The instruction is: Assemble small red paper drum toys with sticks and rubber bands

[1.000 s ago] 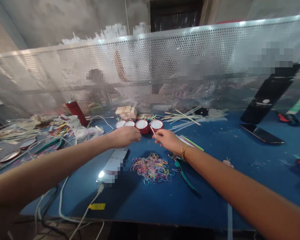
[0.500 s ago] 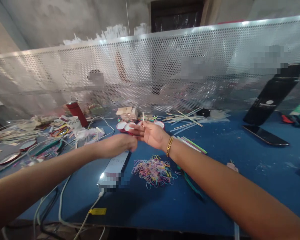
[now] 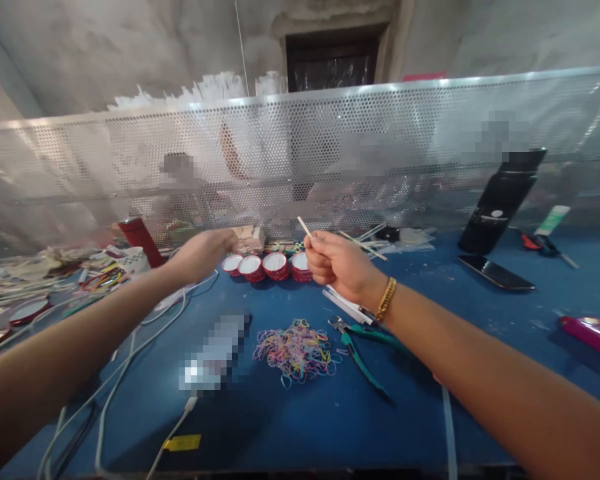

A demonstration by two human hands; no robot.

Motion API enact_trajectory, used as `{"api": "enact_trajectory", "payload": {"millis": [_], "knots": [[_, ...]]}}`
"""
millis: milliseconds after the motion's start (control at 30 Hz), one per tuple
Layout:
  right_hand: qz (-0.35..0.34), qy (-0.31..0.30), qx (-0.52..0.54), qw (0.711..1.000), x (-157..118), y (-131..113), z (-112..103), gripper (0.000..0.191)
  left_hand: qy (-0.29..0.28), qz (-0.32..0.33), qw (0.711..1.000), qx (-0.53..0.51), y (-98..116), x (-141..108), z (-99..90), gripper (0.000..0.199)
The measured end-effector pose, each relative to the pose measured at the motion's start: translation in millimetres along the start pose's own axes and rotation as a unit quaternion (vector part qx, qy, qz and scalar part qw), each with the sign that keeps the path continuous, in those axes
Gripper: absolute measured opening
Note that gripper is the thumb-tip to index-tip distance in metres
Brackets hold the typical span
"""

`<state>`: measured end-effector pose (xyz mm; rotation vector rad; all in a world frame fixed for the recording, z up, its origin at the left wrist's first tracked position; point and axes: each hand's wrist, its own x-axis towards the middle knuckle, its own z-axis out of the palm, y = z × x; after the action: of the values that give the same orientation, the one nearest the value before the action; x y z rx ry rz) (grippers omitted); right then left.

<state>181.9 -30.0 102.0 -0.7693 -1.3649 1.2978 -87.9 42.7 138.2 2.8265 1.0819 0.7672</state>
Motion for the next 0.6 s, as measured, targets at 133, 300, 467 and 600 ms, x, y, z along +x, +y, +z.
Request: {"api": "enact_trajectory", "payload": {"millis": [133,300,467,600], "knots": [[-0.045,0.027,0.014,0.999,1,19,22,0.015,-0.156,0.166,0.971,-0.066,79,-25,28.6,0.023],[0.042,-0.062,0.044,0.996,-31,53,51,0.026,-0.185,0.167,0.919,-0.306,121,-52,18.0,0.024],[0.029,0.001,0.166,0.986,-88,64,82,0.032,0.302,-0.131,0.787,-0.521,61,-26,-4.4,0.013],[-0.009,-0.091,0.196,0.976,-105,40,110,0.030,0.058,-0.201,0.792,-0.574,76,-32,35.6,0.015]]}}
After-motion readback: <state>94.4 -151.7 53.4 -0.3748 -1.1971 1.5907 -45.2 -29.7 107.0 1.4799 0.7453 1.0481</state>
